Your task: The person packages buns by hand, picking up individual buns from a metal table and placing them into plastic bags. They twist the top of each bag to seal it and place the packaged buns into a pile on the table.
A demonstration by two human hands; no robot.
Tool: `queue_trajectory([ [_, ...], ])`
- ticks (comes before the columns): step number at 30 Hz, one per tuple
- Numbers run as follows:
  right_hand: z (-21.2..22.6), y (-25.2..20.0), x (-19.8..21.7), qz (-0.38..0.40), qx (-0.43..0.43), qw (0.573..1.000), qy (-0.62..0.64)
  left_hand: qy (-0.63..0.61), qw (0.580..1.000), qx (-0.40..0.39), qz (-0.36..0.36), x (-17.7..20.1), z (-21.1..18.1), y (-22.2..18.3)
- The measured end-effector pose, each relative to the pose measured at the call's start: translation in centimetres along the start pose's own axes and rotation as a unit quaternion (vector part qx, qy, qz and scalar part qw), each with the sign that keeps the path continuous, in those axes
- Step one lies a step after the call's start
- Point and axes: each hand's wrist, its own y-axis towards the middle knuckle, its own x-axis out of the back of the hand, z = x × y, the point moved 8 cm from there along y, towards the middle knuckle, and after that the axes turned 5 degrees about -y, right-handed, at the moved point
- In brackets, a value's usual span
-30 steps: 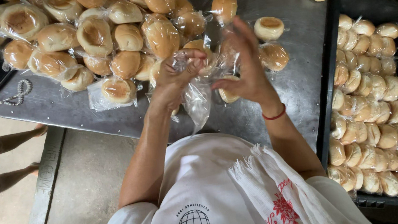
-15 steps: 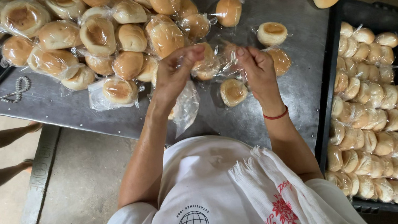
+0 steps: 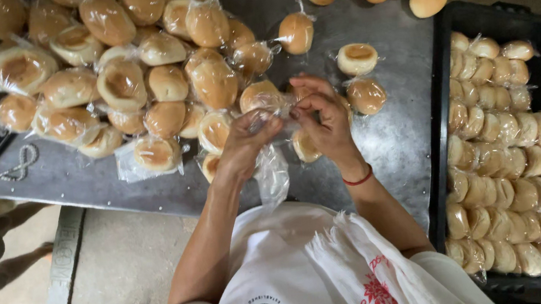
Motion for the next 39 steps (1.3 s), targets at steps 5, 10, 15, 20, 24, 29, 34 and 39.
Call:
queue_trajectory([
  [5, -11.9, -1.2, -2.3, 0.016, -0.134, 0.978, 0.157, -0.019, 0.997, -0.077, -0.020, 0.4, -2.6, -1.1],
  [10, -34.2, 4.6, -1.5, -0.116, -0.381, 0.870, 0.290, 0.166, 0.969, -0.126, -0.131, 0.1, -6.8, -1.6],
  [15, -45.5, 9.1, 1.8, -0.157, -0.537, 0.827, 0.054, 0.313, 0.914, -0.238, -0.097, -1.3, -9.5, -2.3],
  [20, -44.6, 11.8, -0.1, -0.144, -0.457, 0.873, 0.091, 0.376, 0.882, -0.193, -0.206, 0.5, -9.3, -0.6],
  [24, -34.5, 10.9, -1.6, -0.112, -0.368, 0.875, 0.294, 0.365, 0.888, -0.187, -0.207, 0.5, -8.8, 1.6],
  [29, -14.6, 5.4, -4.4, -0.035, -0.290, 0.713, 0.637, 0.304, 0.933, -0.114, -0.158, -1.7, -8.5, 3.0],
  [34, -4.2, 3.7, -2.3, -0.025, -0.209, 0.863, 0.459, 0.428, 0.874, -0.210, -0.089, -3.6, -10.8, 0.7],
  [39, 4.1, 2.5, -0.9, 0.031, 0.062, 0.995, -0.070, 0.502, 0.828, -0.237, -0.080, -5.3, -12.1, -2.2],
])
